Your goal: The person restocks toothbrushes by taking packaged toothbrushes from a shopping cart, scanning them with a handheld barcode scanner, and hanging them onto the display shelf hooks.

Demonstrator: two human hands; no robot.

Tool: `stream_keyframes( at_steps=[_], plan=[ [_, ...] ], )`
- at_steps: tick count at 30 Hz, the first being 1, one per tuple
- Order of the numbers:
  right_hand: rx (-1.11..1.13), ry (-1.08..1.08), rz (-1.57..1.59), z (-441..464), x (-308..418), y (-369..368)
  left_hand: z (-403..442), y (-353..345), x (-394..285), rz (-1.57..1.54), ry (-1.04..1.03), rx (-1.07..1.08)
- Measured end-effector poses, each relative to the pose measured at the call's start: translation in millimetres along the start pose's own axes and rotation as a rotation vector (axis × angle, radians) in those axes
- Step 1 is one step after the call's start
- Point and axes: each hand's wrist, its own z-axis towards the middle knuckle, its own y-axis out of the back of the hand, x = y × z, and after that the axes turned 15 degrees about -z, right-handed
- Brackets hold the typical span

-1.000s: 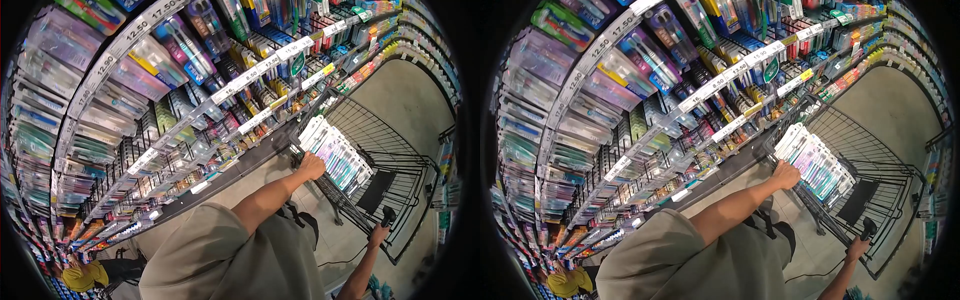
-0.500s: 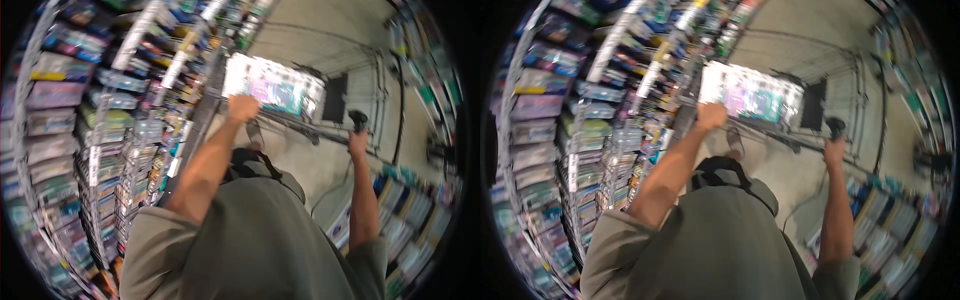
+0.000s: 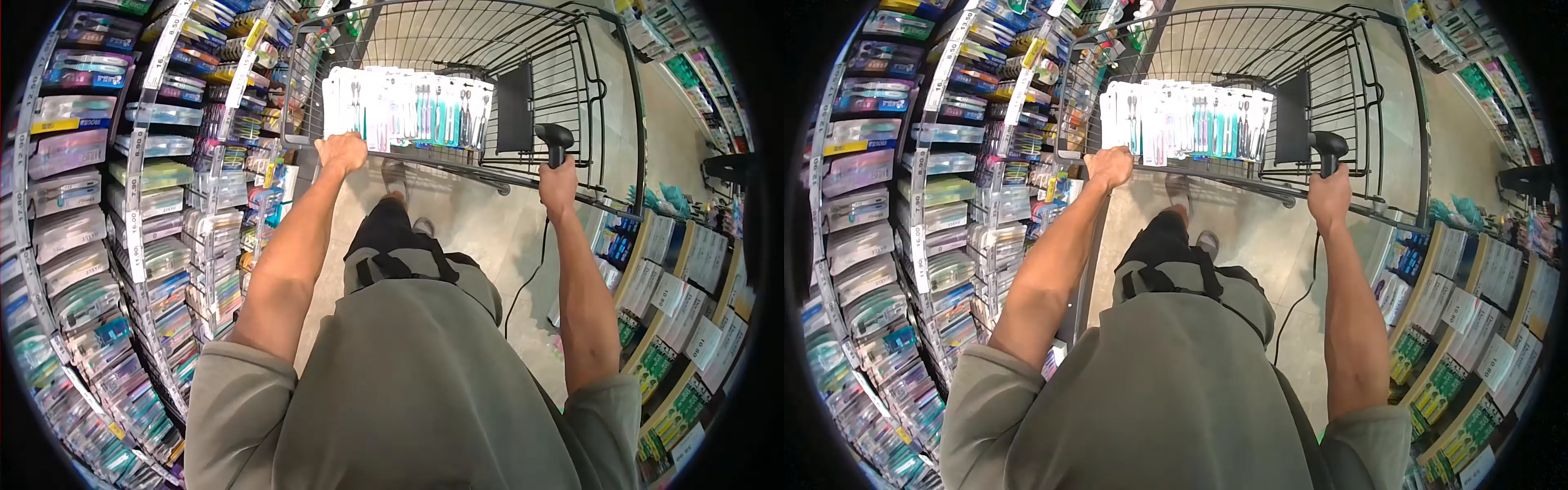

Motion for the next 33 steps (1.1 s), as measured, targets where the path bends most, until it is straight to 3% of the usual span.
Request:
stream_keyframes(
  at_steps=[6,8,12,13,14,15,21,23,27,33],
  plan=[
    [0.003,0.026,-0.015,-23,0,8,-20,-5,4,0.054,0.059,0.081],
    [-0.055,0.009,-0.086,-50,-19,6,-25,-27,20,0.059,0.008,0.100],
    [0.013,0.041,0.136,-62,-63,-26,-45,-33,26,0.097,-0.068,0.186],
    [-0.057,0.045,0.069,-58,-82,-45,-41,-43,31,0.112,-0.039,0.211],
    [-0.134,0.098,-0.041,-71,-72,-34,-48,-44,32,0.088,-0.056,0.179],
    [-0.041,0.028,-0.062,-87,-48,-13,-46,-50,36,0.023,-0.024,0.214],
    [-0.013,0.034,0.064,-98,-44,-15,-78,-33,43,-0.033,-0.048,0.184],
    [0.052,-0.067,0.086,-115,-30,-5,-85,-37,50,-0.064,-0.052,0.149],
    [-0.128,0.118,0.031,-100,-70,-34,-94,-33,64,-0.109,-0.065,0.173],
    [-0.019,0.074,0.067,-145,-21,5,-108,-29,85,-0.190,-0.044,0.156]
  ],
)
